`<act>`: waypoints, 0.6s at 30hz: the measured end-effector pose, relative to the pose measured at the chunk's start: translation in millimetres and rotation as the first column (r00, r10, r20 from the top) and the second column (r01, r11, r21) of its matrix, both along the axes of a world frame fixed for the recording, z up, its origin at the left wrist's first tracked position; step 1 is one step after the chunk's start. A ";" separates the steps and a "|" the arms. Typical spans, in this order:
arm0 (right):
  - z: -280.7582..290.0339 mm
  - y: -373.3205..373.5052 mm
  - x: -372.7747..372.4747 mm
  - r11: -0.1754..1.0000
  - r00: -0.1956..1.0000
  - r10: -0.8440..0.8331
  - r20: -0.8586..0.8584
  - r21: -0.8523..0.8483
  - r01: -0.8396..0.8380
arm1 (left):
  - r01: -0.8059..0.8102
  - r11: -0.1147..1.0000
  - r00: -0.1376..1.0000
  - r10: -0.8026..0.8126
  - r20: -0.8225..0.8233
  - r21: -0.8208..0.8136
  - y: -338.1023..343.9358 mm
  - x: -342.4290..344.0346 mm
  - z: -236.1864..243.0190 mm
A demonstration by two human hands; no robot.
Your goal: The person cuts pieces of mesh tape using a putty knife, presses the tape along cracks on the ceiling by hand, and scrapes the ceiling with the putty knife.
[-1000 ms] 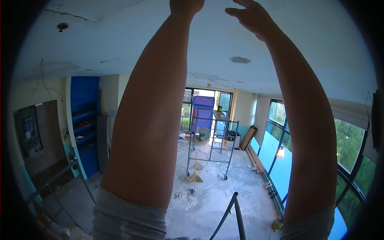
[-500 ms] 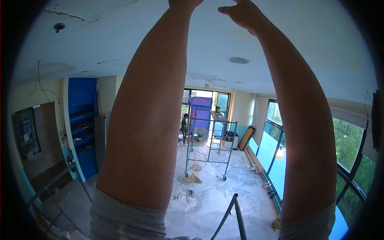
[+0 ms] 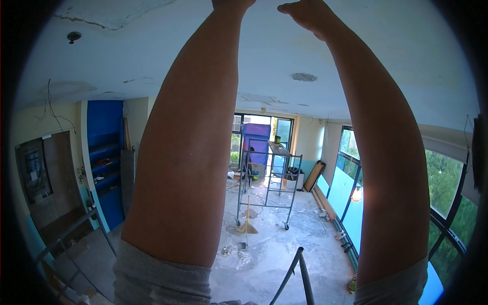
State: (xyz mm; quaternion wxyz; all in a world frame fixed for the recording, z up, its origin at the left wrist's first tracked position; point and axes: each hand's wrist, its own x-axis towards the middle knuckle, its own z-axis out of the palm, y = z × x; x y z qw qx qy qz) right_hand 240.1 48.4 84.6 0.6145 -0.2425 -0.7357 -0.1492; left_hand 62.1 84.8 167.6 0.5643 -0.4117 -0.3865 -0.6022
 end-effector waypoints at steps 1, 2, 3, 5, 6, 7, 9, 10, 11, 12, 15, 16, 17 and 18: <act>-1.1 2.8 -0.9 0.999 1.000 -0.006 -0.013 0.034 0.006 | -0.040 0.999 0.999 0.040 0.016 -0.010 -0.7 0.8 0.0; -1.7 4.2 -1.7 0.998 1.000 -0.010 -0.026 0.068 0.011 | -0.042 0.999 0.999 0.042 0.015 -0.010 -1.9 0.9 -0.1; -0.3 4.9 -0.8 0.998 1.000 -0.012 -0.027 0.067 0.014 | -0.013 1.000 1.000 0.014 0.017 -0.024 -4.2 3.4 -2.3; 3.5 5.0 0.4 0.999 1.000 -0.010 -0.009 0.052 0.010 | 0.016 0.999 1.000 -0.015 0.019 -0.039 -8.2 8.6 -7.6; 1.9 1.8 0.6 0.999 1.000 -0.012 -0.009 0.051 0.012 | 0.107 0.994 0.990 -0.105 0.091 -0.019 -14.2 15.2 -17.0; -1.0 -2.5 0.9 1.000 1.000 -0.008 -0.017 0.027 0.009 | 0.196 0.981 0.967 -0.195 0.161 0.008 -17.7 20.5 -23.1; 0.8 -2.9 -0.1 1.000 1.000 -0.002 -0.024 0.004 0.002 | 0.239 0.969 0.954 -0.246 0.171 0.057 -15.6 22.7 -23.7; 6.8 0.9 -2.0 1.000 0.999 -0.016 -0.033 0.005 0.016 | 0.279 0.954 0.939 -0.294 0.177 0.107 -16.0 22.9 -24.0; 9.6 4.4 -3.2 0.999 0.999 -0.031 -0.042 0.005 0.032 | 0.276 0.955 0.940 -0.292 0.178 0.109 -17.1 23.1 -23.4; 9.3 8.8 -3.4 0.999 0.999 -0.032 -0.041 0.007 0.033 | 0.313 0.949 0.940 -0.315 0.129 0.040 -20.2 25.2 -24.8; 12.3 21.0 -2.4 0.979 0.993 -0.108 -0.053 0.167 0.115 | 0.413 0.908 0.909 -0.416 -0.031 -0.061 -16.7 28.1 -25.6; 19.3 23.4 -1.9 0.992 1.000 -0.023 -0.002 0.125 0.023 | 0.473 0.875 0.864 -0.483 -0.141 -0.101 -11.7 27.4 -24.6; 25.5 25.7 -0.5 0.995 0.997 0.064 0.045 0.079 -0.067 | 0.497 0.866 0.853 -0.498 -0.159 -0.051 -6.7 28.2 -21.2; 27.3 25.6 -0.1 0.994 0.997 0.067 0.046 0.078 -0.071 | 0.493 0.868 0.855 -0.495 -0.156 -0.051 -2.4 26.2 -19.3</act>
